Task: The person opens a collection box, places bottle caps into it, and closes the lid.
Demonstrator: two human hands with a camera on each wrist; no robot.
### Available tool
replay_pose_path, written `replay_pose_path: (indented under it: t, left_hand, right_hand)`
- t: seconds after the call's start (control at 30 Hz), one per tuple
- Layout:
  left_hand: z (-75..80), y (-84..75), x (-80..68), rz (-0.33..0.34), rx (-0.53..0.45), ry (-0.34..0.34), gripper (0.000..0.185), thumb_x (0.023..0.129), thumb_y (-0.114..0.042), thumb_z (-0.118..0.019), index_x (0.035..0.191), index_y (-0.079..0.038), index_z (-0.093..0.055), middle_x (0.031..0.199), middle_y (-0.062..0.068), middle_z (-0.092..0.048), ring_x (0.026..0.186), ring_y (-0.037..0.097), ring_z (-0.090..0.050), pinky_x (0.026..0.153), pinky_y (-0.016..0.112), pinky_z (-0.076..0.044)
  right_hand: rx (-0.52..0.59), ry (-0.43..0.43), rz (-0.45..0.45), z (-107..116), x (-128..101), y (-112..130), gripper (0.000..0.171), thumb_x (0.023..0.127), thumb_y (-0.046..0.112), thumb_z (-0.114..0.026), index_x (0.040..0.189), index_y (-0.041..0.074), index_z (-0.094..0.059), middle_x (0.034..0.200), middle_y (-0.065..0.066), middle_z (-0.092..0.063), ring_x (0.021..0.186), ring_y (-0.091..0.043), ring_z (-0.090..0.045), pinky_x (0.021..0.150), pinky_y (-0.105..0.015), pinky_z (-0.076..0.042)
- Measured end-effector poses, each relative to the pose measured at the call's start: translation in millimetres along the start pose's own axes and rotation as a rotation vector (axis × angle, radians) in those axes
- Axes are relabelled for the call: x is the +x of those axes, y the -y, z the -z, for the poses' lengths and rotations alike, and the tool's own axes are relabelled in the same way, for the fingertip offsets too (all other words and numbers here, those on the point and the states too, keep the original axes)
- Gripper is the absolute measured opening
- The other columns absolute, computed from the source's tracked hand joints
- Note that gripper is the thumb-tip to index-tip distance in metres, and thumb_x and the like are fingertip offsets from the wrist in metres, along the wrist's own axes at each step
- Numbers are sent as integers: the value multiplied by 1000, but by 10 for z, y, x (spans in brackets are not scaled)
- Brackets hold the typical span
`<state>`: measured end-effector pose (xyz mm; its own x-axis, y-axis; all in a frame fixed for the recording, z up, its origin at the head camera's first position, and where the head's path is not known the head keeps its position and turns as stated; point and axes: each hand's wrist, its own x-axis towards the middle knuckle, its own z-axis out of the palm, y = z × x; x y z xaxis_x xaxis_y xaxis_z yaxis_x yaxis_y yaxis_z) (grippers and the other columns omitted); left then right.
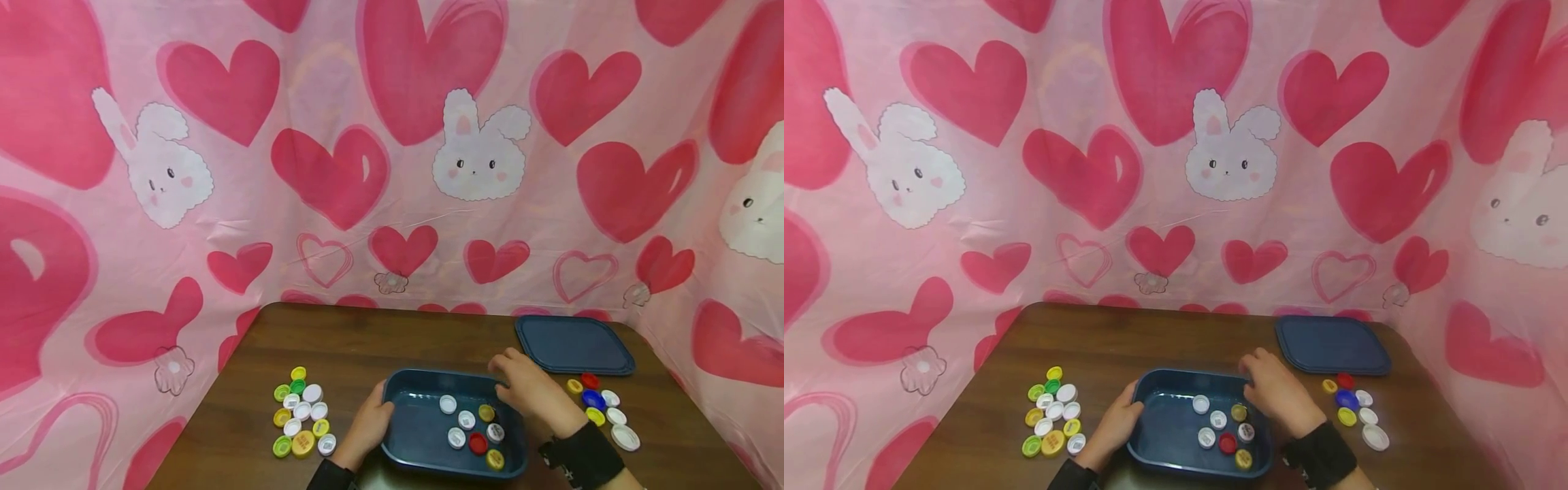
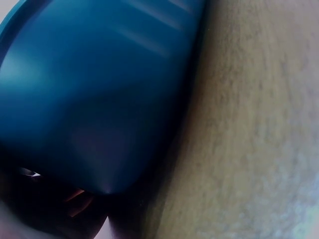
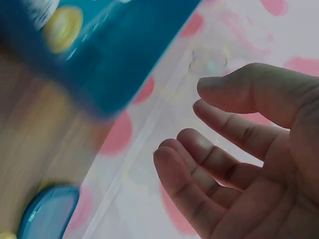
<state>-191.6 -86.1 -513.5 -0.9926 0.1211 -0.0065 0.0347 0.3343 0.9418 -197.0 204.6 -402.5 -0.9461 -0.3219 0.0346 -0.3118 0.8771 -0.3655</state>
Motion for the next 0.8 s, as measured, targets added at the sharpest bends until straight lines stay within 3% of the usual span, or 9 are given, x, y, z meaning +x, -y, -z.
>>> replay_pose_path:
  t: [0.23, 0.43, 0.8]
  left_hand:
    - [8, 10, 0, -20, 13, -15, 54, 94, -5, -48, 145, 10, -43, 144, 32, -50, 135, 52, -44, 109, 69, -31]
    - [6, 20, 10, -12, 5, -5, 54, 94, -5, -47, 146, 10, -42, 146, 32, -48, 137, 52, -42, 110, 69, -30]
    - [-9, 23, 4, 12, -8, 4, 54, 95, -5, -46, 147, 9, -41, 147, 31, -47, 138, 51, -40, 111, 69, -28]
  right_hand:
    - [-44, -95, -15, 72, -255, -544, 26, 79, 6, -76, 104, 4, -67, 98, -7, -59, 94, -27, -61, 82, -48, -53]
    - [-80, -45, -113, 54, -474, -999, 27, 78, 6, -75, 103, 1, -65, 96, -9, -57, 87, -27, -59, 74, -45, -51]
    - [-118, 16, -269, -26, -857, -1637, 24, 76, 8, -75, 96, -2, -65, 90, -13, -59, 82, -31, -59, 75, -53, -52]
